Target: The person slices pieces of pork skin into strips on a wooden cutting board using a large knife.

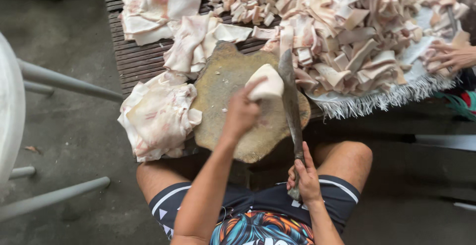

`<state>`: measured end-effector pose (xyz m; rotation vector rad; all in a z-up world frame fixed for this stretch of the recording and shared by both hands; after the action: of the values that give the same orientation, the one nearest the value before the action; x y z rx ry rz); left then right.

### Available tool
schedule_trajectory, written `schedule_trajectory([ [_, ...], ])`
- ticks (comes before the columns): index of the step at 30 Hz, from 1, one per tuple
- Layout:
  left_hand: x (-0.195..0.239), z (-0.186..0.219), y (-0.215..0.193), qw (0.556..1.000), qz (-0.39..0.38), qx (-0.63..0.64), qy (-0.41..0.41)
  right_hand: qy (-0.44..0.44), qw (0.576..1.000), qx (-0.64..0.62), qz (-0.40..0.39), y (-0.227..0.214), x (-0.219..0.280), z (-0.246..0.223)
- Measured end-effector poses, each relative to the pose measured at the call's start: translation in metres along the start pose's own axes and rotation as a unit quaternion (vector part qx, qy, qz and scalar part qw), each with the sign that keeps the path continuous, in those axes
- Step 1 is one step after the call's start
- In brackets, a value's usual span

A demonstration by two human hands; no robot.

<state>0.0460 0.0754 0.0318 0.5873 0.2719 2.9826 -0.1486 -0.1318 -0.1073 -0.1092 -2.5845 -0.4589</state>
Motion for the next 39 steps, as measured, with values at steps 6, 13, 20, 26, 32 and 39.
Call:
schedule_trajectory([
  [6, 0.005, 0.005, -0.056, 0.960, -0.010, 0.278, 0.014, 0.023, 0.999, -0.022, 0.002, 0.001, -0.003, -0.004],
  [13, 0.007, -0.142, -0.126, 0.897, 0.151, 0.389, -0.147, 0.020, 0.999, -0.043, -0.015, 0.001, -0.007, -0.003],
  [20, 0.024, -0.156, -0.127, 0.948, 0.124, 0.279, -0.086, 0.027, 0.999, -0.024, -0.009, 0.001, -0.011, -0.002],
  [26, 0.053, -0.147, -0.101, 0.963, 0.061, 0.199, -0.171, -0.029, 0.995, 0.091, 0.025, -0.003, 0.000, -0.011],
  [32, 0.028, -0.139, -0.136, 0.955, 0.267, 0.057, -0.115, -0.212, 0.895, 0.383, 0.082, 0.018, 0.032, -0.066],
  [39, 0.017, -0.151, -0.149, 0.954, 0.247, 0.162, 0.042, -0.254, 0.776, 0.570, 0.093, 0.060, 0.005, -0.096],
])
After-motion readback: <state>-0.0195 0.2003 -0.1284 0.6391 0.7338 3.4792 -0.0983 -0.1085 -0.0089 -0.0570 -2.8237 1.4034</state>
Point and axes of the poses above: each hand's wrist, its own x-axis away from the middle knuckle, its own y-axis out of the palm, z = x × y, the point moved 9 cm from there along -x, towards the middle knuckle, and after that the axes turned 5 degrees about x, right-handed, at the moved point
